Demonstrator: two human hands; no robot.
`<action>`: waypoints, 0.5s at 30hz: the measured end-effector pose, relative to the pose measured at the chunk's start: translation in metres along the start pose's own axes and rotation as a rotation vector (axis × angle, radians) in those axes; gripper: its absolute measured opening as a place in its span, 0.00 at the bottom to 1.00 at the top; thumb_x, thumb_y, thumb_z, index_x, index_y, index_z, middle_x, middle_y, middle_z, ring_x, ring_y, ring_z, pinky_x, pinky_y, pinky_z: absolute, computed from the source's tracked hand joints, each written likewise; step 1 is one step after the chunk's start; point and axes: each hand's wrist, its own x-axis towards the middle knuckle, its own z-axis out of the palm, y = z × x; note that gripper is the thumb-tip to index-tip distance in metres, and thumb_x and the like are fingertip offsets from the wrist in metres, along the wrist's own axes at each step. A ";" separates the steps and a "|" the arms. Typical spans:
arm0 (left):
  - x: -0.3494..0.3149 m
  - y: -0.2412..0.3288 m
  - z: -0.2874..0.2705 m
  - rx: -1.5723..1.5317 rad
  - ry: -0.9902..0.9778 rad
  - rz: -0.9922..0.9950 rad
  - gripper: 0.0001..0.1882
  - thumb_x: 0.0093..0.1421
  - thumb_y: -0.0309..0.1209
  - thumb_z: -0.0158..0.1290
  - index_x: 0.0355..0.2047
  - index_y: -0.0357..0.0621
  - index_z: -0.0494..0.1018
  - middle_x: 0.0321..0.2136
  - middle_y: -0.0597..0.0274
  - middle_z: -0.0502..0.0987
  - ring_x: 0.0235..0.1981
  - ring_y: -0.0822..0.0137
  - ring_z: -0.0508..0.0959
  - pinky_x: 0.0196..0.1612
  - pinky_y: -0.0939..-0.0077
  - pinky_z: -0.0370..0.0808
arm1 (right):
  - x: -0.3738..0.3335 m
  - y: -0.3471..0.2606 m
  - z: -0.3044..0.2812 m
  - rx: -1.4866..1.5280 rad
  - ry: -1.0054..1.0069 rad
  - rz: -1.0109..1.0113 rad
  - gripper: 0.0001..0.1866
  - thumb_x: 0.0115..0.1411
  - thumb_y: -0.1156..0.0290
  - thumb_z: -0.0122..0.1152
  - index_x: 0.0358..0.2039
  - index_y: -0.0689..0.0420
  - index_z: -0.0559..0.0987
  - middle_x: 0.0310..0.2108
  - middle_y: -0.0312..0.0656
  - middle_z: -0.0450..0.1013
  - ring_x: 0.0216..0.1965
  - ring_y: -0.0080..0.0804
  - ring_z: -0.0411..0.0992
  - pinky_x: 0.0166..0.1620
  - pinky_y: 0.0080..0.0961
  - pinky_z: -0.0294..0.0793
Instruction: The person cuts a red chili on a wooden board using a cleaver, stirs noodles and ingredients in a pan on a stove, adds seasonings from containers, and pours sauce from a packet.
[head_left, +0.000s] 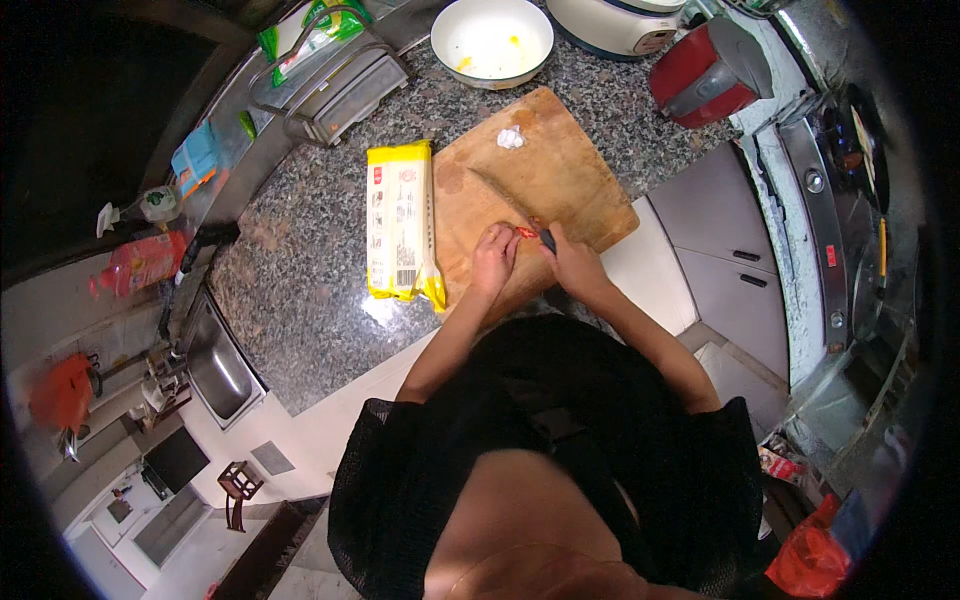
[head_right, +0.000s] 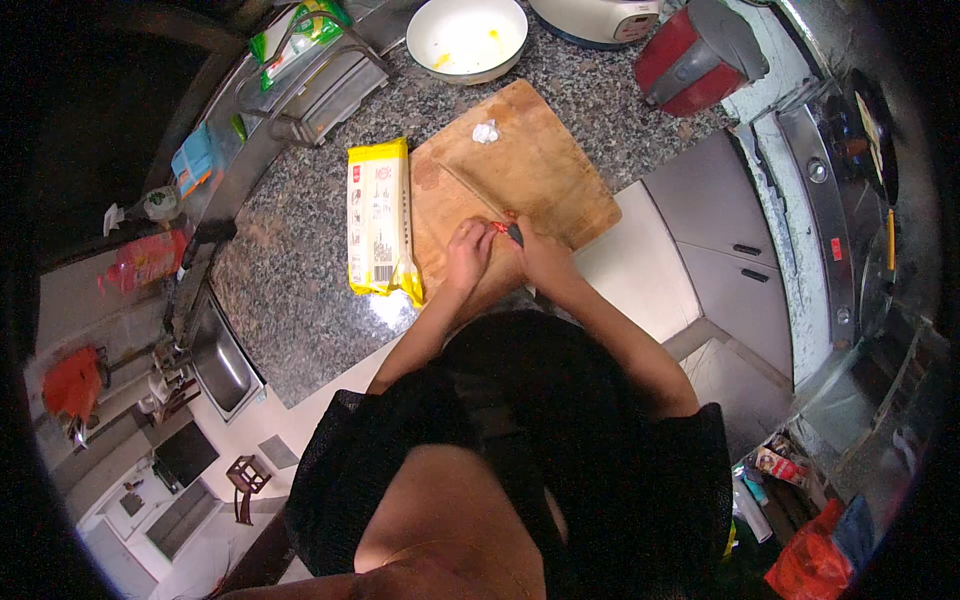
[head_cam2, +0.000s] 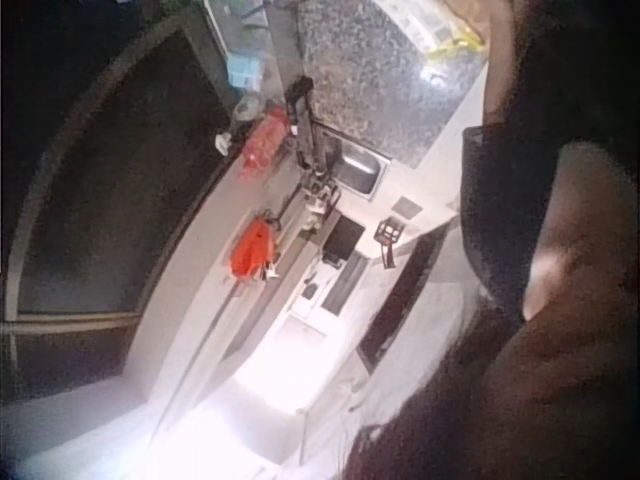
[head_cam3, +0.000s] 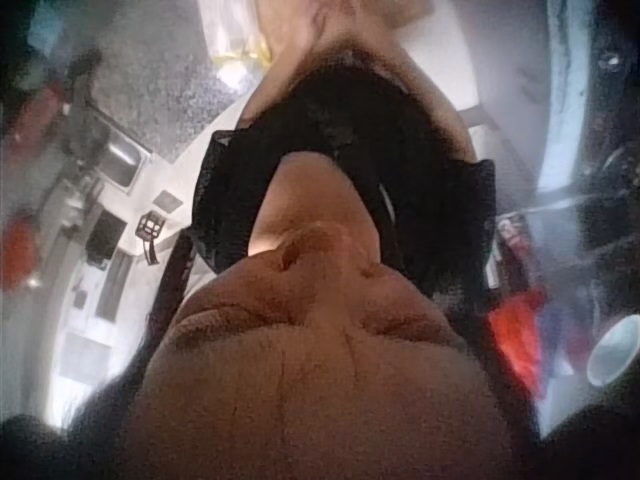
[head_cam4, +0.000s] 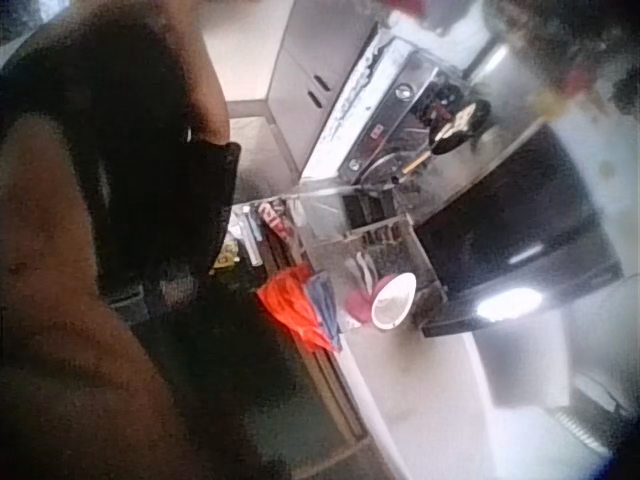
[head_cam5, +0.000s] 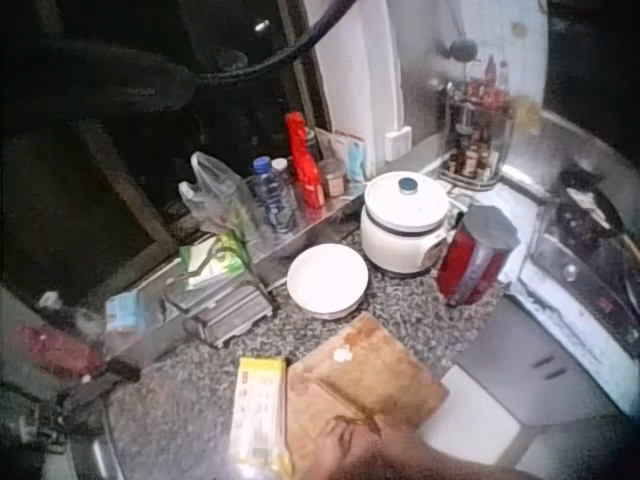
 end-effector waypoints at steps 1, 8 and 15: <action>0.000 -0.001 -0.001 -0.025 0.010 -0.003 0.04 0.48 0.22 0.54 0.26 0.37 0.72 0.28 0.53 0.72 0.32 0.55 0.73 0.35 0.70 0.71 | -0.004 0.004 -0.003 0.008 0.031 -0.020 0.15 0.59 0.58 0.44 0.41 0.55 0.61 0.24 0.58 0.71 0.28 0.59 0.69 0.30 0.51 0.67; -0.001 0.002 -0.013 -0.028 0.105 -0.009 0.05 0.48 0.22 0.54 0.28 0.39 0.74 0.28 0.55 0.73 0.32 0.56 0.73 0.35 0.70 0.70 | -0.018 0.019 -0.005 0.016 0.063 -0.030 0.14 0.57 0.62 0.49 0.38 0.57 0.61 0.23 0.58 0.70 0.27 0.60 0.68 0.29 0.49 0.66; 0.001 -0.010 -0.006 0.053 0.046 0.041 0.04 0.47 0.22 0.54 0.26 0.39 0.73 0.28 0.55 0.73 0.32 0.56 0.73 0.37 0.69 0.70 | -0.020 0.024 0.010 -0.032 0.017 -0.094 0.15 0.58 0.61 0.46 0.40 0.55 0.60 0.23 0.58 0.71 0.26 0.60 0.69 0.29 0.52 0.67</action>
